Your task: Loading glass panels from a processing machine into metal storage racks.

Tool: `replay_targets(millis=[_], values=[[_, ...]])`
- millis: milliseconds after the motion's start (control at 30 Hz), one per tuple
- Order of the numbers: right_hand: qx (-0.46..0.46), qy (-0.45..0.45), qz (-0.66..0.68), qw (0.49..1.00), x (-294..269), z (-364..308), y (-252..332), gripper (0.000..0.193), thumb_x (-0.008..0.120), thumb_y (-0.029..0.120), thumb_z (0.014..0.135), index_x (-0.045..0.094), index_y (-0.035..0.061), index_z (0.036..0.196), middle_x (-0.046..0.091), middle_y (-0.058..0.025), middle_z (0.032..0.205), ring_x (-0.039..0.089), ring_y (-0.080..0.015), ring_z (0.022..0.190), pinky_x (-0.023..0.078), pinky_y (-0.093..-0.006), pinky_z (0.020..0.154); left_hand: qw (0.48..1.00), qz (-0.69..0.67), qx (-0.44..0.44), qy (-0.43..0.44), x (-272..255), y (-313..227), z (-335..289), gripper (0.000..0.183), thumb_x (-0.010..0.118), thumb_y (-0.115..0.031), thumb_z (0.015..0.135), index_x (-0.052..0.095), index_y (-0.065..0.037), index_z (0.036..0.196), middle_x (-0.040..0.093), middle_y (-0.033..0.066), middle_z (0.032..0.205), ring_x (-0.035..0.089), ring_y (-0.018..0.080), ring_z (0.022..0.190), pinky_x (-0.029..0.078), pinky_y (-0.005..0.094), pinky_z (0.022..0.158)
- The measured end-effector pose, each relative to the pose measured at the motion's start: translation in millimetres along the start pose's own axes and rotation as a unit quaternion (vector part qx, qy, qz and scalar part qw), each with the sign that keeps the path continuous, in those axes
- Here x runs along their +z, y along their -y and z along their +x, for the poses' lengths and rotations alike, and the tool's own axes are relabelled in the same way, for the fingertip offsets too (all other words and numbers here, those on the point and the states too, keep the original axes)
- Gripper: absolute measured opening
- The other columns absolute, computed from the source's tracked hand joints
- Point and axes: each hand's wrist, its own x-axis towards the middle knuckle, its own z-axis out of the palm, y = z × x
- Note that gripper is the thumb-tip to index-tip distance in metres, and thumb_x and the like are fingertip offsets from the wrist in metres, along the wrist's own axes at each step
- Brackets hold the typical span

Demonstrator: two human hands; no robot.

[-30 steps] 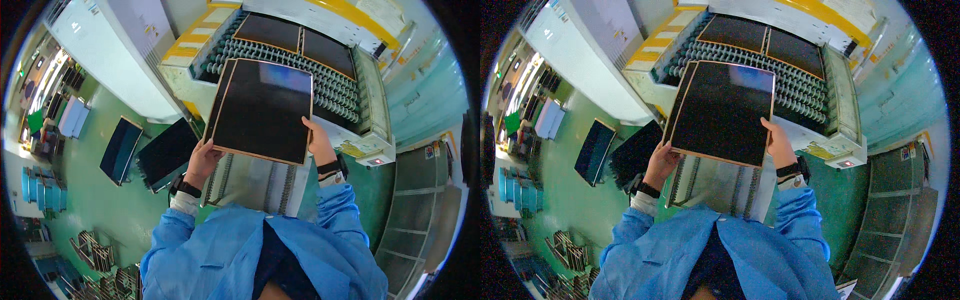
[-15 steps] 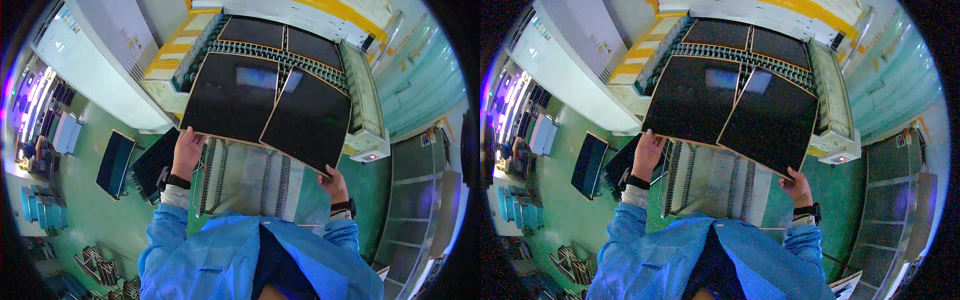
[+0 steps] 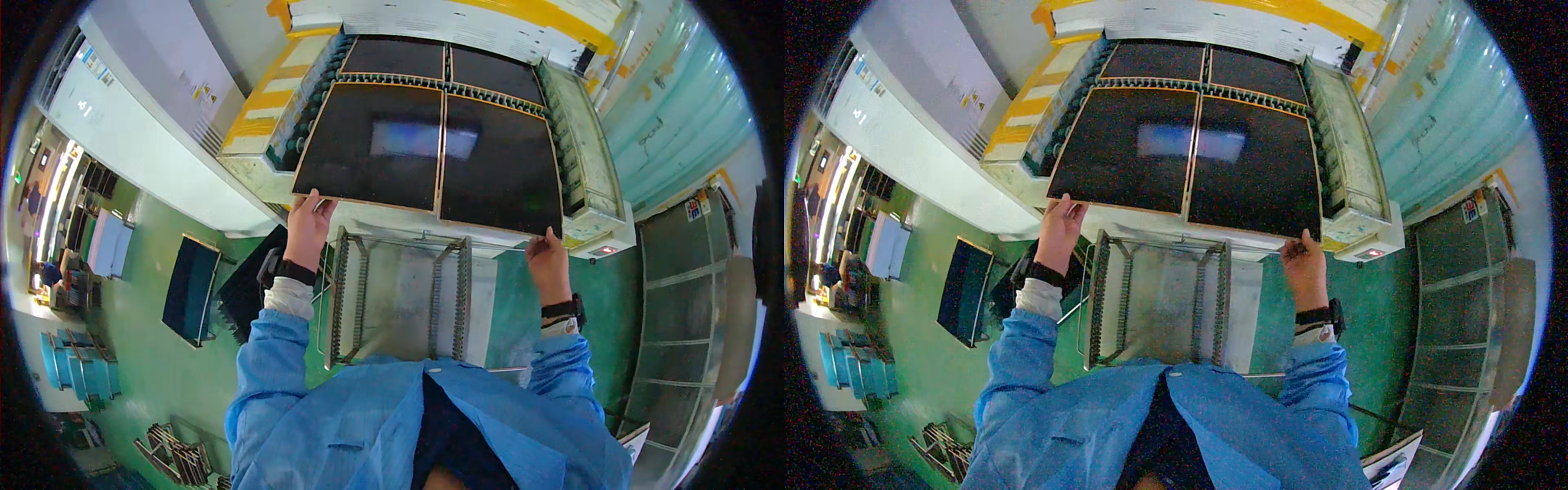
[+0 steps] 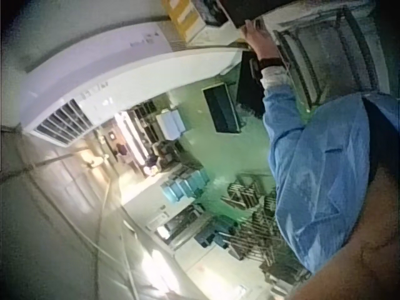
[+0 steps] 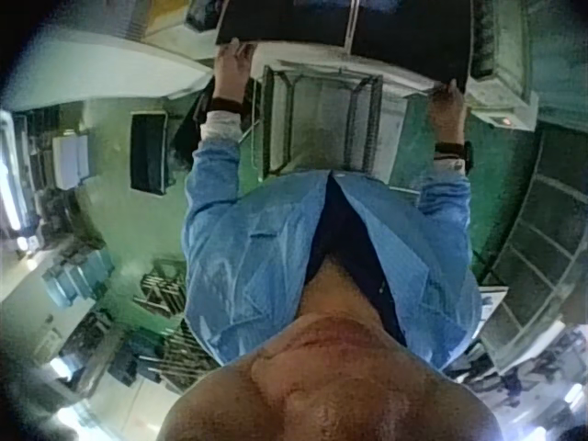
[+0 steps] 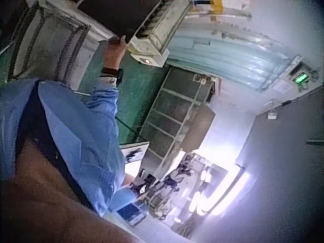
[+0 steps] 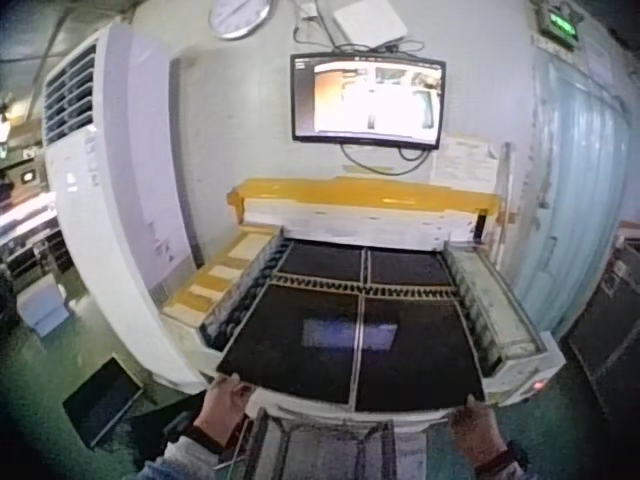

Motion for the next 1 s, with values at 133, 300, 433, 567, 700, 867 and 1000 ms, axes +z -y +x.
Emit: replay_targets(millis=[133, 300, 433, 567, 700, 867, 1000], values=[[-0.003, 0.004, -0.028, 1.0, 5, 18, 8, 0.018, 0.066, 0.019, 0.093, 0.059, 0.0083, 0.08, 0.062, -0.0061, 0.073, 0.062, -0.0211, 0.069, 0.054, -0.0345, 0.063, 1.0, 0.001, -0.001, 0.004, -3, -1, 15, 0.02, 0.055, -0.005, 0.096, 0.057, -0.006, 0.116, 0.063, 0.0077, 0.111, 0.062, 0.022, 0.099, 0.053, 0.0395, 0.091], [-0.005, -0.017, -0.046, 0.999, 16, 24, 11, 0.02, 0.065, 0.02, 0.093, 0.059, 0.0077, 0.08, 0.062, -0.0066, 0.072, 0.063, -0.0214, 0.068, 0.053, -0.0359, 0.061, 1.0, 0.026, -0.009, -0.013, -8, 4, 22, 0.014, 0.055, -0.008, 0.097, 0.057, -0.005, 0.111, 0.065, 0.009, 0.103, 0.064, 0.0227, 0.094, 0.055, 0.0391, 0.088], [0.007, -0.023, -0.122, 0.992, 23, 19, 15, 0.024, 0.065, 0.029, 0.094, 0.059, 0.0092, 0.081, 0.064, -0.0081, 0.076, 0.063, -0.0224, 0.068, 0.051, -0.0368, 0.058, 0.996, 0.088, -0.033, 0.007, -2, -1, 26, 0.014, 0.056, -0.013, 0.098, 0.056, -0.003, 0.107, 0.064, 0.0111, 0.098, 0.065, 0.0244, 0.092, 0.056, 0.038, 0.084], [0.047, -0.002, -0.2, 0.979, 17, 16, 14, 0.029, 0.065, 0.036, 0.093, 0.06, 0.0096, 0.084, 0.068, -0.01, 0.082, 0.064, -0.0217, 0.07, 0.05, -0.0348, 0.059, 0.982, 0.176, -0.066, -0.031, -1, -7, 17, 0.024, 0.06, -0.022, 0.097, 0.054, 0.0, 0.105, 0.063, 0.0122, 0.093, 0.067, 0.0264, 0.087, 0.058, 0.0369, 0.078], [0.086, -0.024, -0.225, 0.97, 3, 16, -11, 0.028, 0.064, 0.036, 0.093, 0.062, 0.0085, 0.086, 0.068, -0.0097, 0.083, 0.064, -0.0216, 0.07, 0.05, -0.0345, 0.06, 0.962, 0.25, -0.098, -0.053, -10, 2, -15, 0.03, 0.062, -0.027, 0.095, 0.054, 0.0, 0.104, 0.063, 0.0111, 0.092, 0.068, 0.0261, 0.082, 0.057, 0.0345, 0.073], [0.188, 0.031, -0.27, 0.944, -7, 14, -80, 0.028, 0.065, 0.034, 0.093, 0.063, 0.0063, 0.091, 0.069, -0.0089, 0.083, 0.066, -0.0197, 0.071, 0.053, -0.0323, 0.061, 0.885, 0.402, -0.234, 0.014, -98, 70, -105, 0.02, 0.062, -0.018, 0.091, 0.062, 0.0, 0.098, 0.065, 0.0073, 0.083, 0.066, 0.0166, 0.073, 0.055, 0.0298, 0.064], [0.265, 0.056, -0.375, 0.886, -6, 41, -154, 0.032, 0.067, 0.038, 0.091, 0.064, 0.0068, 0.092, 0.067, -0.0069, 0.083, 0.065, -0.0171, 0.074, 0.054, -0.0314, 0.067, 0.686, 0.601, -0.362, 0.193, -166, 150, -215, 0.042, 0.068, -0.041, 0.083, 0.07, -0.001, 0.072, 0.065, 0.0108, 0.062, 0.061, 0.0213, 0.054, 0.05, 0.0402, 0.056]])
